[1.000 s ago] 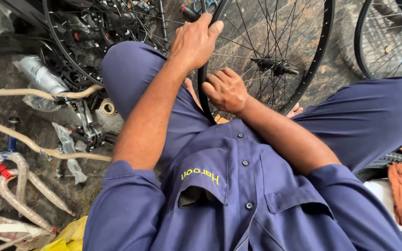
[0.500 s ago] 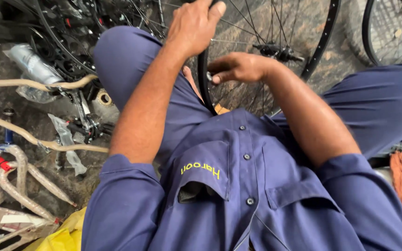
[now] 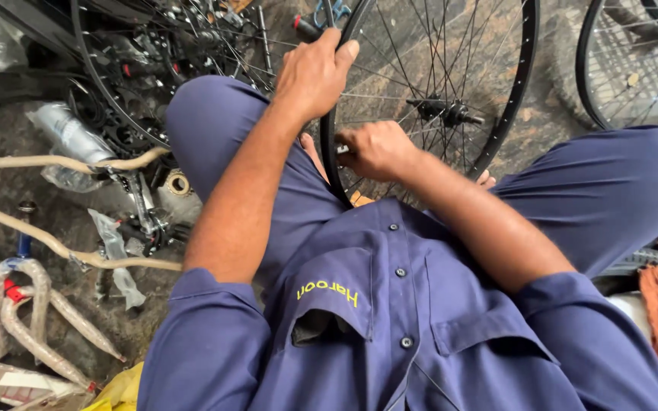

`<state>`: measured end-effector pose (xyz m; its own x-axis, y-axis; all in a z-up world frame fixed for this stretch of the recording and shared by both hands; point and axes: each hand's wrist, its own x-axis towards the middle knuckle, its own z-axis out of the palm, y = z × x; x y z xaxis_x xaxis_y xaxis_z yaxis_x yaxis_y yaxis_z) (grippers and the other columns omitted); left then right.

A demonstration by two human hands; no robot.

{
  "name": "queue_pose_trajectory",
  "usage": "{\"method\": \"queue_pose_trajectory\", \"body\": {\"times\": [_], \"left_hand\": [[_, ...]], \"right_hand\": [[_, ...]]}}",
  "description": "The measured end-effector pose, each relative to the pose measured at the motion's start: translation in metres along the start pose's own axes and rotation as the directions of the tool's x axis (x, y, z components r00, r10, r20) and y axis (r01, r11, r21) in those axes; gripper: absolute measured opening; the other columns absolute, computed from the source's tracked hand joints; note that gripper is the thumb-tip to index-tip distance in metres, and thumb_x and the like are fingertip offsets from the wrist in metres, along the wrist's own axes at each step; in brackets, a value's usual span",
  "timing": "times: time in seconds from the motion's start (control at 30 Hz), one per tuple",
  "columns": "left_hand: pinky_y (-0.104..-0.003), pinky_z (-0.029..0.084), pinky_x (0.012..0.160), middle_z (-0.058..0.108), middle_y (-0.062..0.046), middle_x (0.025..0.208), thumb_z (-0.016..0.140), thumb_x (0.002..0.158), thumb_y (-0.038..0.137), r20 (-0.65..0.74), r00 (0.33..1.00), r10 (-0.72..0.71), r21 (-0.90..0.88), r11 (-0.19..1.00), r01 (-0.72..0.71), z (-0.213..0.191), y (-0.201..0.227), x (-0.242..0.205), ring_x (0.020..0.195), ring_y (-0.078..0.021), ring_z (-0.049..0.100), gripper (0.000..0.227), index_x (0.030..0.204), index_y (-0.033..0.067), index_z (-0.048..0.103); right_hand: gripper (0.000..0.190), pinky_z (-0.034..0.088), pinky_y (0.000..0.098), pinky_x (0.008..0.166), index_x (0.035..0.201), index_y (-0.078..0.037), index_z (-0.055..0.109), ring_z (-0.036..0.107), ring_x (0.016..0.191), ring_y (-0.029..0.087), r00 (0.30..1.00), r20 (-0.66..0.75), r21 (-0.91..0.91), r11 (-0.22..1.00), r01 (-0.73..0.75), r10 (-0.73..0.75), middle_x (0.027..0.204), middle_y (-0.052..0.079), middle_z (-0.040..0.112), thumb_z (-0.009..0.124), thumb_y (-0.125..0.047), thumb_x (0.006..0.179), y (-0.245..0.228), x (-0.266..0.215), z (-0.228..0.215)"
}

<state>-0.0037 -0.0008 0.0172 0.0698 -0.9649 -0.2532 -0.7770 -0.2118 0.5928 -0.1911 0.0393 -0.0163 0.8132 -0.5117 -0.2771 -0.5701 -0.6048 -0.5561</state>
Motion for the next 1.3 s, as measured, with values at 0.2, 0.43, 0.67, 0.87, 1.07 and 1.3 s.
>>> {"method": "queue_pose_trajectory", "body": {"times": [0.2,0.43,0.67,0.87,1.07,1.3], "left_hand": [[-0.06,0.049,0.081,0.072,-0.025,0.09,0.048,0.104,0.049,-0.046,0.998,0.032,0.037,0.999,-0.03,-0.002,0.004,-0.001,0.088,-0.0487,0.068,0.044,0.117,0.0097,0.063],[-0.059,0.051,0.075,0.073,-0.019,0.081,0.046,0.105,0.051,-0.043,0.997,0.058,-0.006,0.998,-0.058,0.0,-0.002,0.0,0.083,-0.0451,0.07,0.047,0.113,0.0076,0.063],[-0.058,0.051,0.081,0.073,-0.019,0.084,0.047,0.107,0.052,-0.041,0.999,0.026,0.018,1.0,-0.025,0.006,-0.006,0.001,0.088,-0.0455,0.071,0.049,0.113,0.0075,0.064],[-0.055,0.053,0.083,0.074,-0.025,0.098,0.054,0.106,0.053,-0.189,0.965,0.182,-0.132,0.969,-0.208,0.01,0.001,-0.01,0.097,-0.0471,0.071,0.058,0.139,0.0048,0.055],[-0.055,0.053,0.085,0.073,-0.027,0.102,0.051,0.105,0.043,-0.031,0.995,0.099,-0.148,0.984,-0.103,0.011,0.005,-0.017,0.099,-0.0486,0.07,0.061,0.148,-0.0001,0.044],[-0.044,0.052,0.1,0.069,-0.027,0.129,0.056,0.11,0.039,-0.138,0.975,0.172,-0.334,0.919,-0.209,-0.01,-0.012,-0.012,0.123,-0.0403,0.067,0.058,0.149,-0.0021,0.046]], "right_hand": [[0.043,0.054,0.0469,0.085,0.128,0.0,0.066,0.071,0.098,0.032,0.97,-0.194,-0.223,0.97,0.1,-0.144,0.102,0.013,0.075,0.07,-0.02,0.09,-0.004,-0.005,0.017],[0.06,0.051,0.0414,0.1,0.135,0.003,0.054,0.065,0.12,0.03,0.95,0.29,0.734,0.664,-0.144,-0.115,0.129,0.013,0.064,0.079,-0.028,0.089,0.033,0.013,-0.022],[0.039,0.052,0.0465,0.081,0.108,-0.003,0.067,0.068,0.09,0.036,0.924,-0.36,0.093,0.98,0.176,-0.132,0.095,0.015,0.072,0.086,-0.024,0.081,-0.009,-0.016,-0.002],[0.033,0.058,0.0372,0.075,0.108,-0.002,0.064,0.072,0.084,0.025,0.889,-0.455,0.44,0.882,0.171,0.054,0.095,0.014,0.072,0.084,-0.015,0.085,0.017,-0.002,-0.023],[0.023,0.061,0.0301,0.075,0.117,-0.001,0.066,0.071,0.084,0.012,0.971,-0.174,0.812,0.582,0.047,0.165,0.098,0.005,0.074,0.067,-0.021,0.105,0.053,0.021,-0.057],[0.021,0.065,0.0299,0.084,0.115,0.0,0.067,0.074,0.092,0.012,0.953,-0.147,0.974,0.207,0.092,0.266,0.103,0.004,0.075,0.069,-0.015,0.1,0.065,0.023,-0.052]]}}
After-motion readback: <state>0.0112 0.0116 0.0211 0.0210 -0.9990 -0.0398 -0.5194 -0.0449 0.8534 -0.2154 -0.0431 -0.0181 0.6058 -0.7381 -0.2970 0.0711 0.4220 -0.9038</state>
